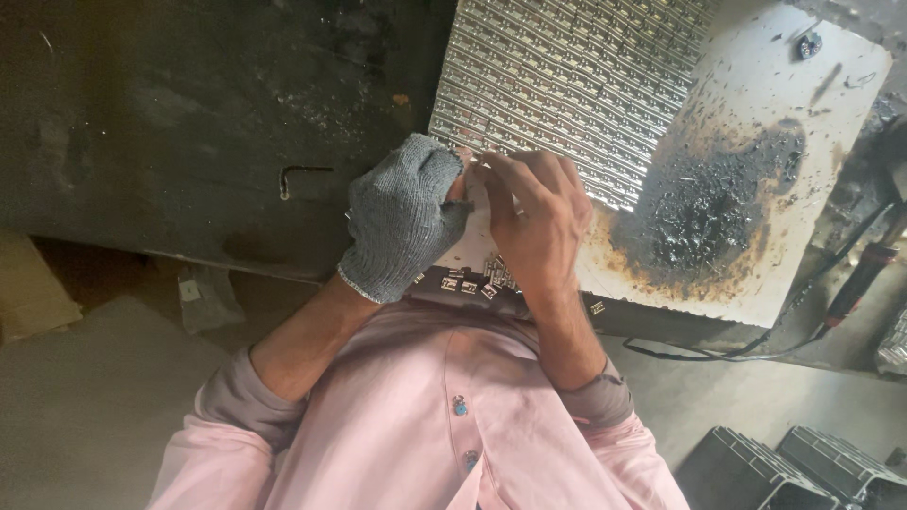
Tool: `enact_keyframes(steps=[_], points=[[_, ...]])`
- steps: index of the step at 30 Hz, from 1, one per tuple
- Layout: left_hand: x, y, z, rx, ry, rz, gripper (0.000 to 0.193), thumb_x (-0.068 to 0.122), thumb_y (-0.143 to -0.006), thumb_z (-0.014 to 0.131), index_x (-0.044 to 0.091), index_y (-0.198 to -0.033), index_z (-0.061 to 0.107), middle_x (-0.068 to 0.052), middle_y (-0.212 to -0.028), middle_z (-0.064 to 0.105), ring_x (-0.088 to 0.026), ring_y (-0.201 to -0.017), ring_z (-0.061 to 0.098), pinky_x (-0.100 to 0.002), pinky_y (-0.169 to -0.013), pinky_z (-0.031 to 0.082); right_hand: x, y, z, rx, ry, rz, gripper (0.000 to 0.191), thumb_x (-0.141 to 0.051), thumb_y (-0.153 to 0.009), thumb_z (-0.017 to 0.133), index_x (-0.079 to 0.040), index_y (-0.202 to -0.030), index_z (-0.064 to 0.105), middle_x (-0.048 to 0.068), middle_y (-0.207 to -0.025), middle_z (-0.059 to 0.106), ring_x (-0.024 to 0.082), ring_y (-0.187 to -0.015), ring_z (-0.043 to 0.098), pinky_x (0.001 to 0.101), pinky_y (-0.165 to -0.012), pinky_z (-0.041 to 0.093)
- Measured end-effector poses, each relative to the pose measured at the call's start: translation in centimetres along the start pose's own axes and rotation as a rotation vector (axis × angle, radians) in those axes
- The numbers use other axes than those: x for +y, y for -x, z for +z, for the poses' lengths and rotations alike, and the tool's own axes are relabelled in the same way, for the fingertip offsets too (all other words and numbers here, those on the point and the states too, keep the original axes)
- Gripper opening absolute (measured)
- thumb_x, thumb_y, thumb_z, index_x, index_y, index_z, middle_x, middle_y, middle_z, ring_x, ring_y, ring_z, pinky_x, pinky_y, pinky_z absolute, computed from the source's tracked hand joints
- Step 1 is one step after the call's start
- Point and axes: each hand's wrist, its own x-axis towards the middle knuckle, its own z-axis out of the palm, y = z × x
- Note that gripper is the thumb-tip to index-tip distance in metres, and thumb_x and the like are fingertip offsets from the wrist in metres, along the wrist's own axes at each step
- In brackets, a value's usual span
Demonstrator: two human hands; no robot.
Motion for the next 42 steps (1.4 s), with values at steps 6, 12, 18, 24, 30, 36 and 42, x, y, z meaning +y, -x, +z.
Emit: enact_keyframes(steps=[6,12,18,24,30,36,42], points=[[-0.1,-0.5,-1.0,-0.053,0.074,0.023,0.012,0.019,-0.099,0.075,0.008,-0.099,0.07,-0.008,-0.092,0.062,-0.025,-0.074,0.067,-0.037,-0.064,0.055,0.5,0.2,-1.8,-0.045,-0.077,0.117,0.016,-0.011,-0.093,0.084,-0.009,-0.108,0.08,0.003,-0.094,0.075,0.017,-0.077,0.066,0.0325,-0.065,0.051],[2.6,0.5,-4.6,-0.421,0.064,0.215,0.023,0.022,-0.073,0.079,0.009,-0.089,0.071,-0.008,-0.091,0.059,-0.026,-0.081,0.064,-0.04,-0.064,0.055,1.2,2.1,-6.7,-0.23,0.02,0.103,0.02,-0.006,-0.088,0.081,-0.01,-0.108,0.08,0.006,-0.102,0.073,0.019,-0.079,0.067,0.0322,-0.064,0.053],[3.7,0.0,-3.6,-0.47,0.076,0.2,0.015,0.018,-0.078,0.079,0.01,-0.084,0.067,-0.008,-0.092,0.059,-0.026,-0.088,0.064,-0.039,-0.067,0.056,1.2,2.5,-6.1,-0.2,-0.031,0.107,0.018,-0.003,-0.083,0.08,-0.009,-0.1,0.076,0.006,-0.099,0.071,0.024,-0.086,0.069,0.036,-0.072,0.054],[2.9,-0.4,-3.2,-0.387,0.042,0.068,0.02,0.02,-0.08,0.081,0.008,-0.09,0.069,-0.009,-0.09,0.059,-0.027,-0.08,0.066,-0.04,-0.065,0.055,2.1,2.3,-4.9,-0.095,-0.093,0.063,0.016,0.002,-0.09,0.078,-0.01,-0.1,0.075,0.003,-0.104,0.075,0.023,-0.09,0.07,0.0332,-0.074,0.056],[1.8,0.0,-2.7,-0.267,0.101,0.049,0.02,0.019,-0.083,0.084,0.008,-0.092,0.07,-0.008,-0.094,0.063,-0.027,-0.086,0.068,-0.041,-0.073,0.056,2.4,3.1,-5.7,-0.123,-0.165,0.062,0.021,0.003,-0.089,0.074,-0.009,-0.107,0.074,0.004,-0.113,0.073,0.023,-0.099,0.072,0.0339,-0.083,0.058],[1.3,0.0,-3.3,-0.298,0.098,0.165,0.028,0.014,-0.075,0.081,0.006,-0.101,0.074,-0.011,-0.101,0.068,-0.028,-0.088,0.069,-0.039,-0.075,0.058,1.8,3.1,-5.1,-0.123,-0.055,0.063,0.022,-0.004,-0.085,0.082,-0.009,-0.106,0.078,0.006,-0.108,0.071,0.025,-0.095,0.067,0.0366,-0.08,0.055],[1.9,-0.3,-3.8,-0.292,0.113,0.091,0.021,0.019,-0.084,0.083,0.007,-0.099,0.073,-0.008,-0.097,0.066,-0.026,-0.086,0.07,-0.039,-0.073,0.058,1.8,3.3,-5.0,-0.123,-0.037,0.064,0.021,-0.003,-0.086,0.081,-0.009,-0.106,0.079,0.005,-0.107,0.071,0.025,-0.098,0.066,0.0375,-0.083,0.055]])
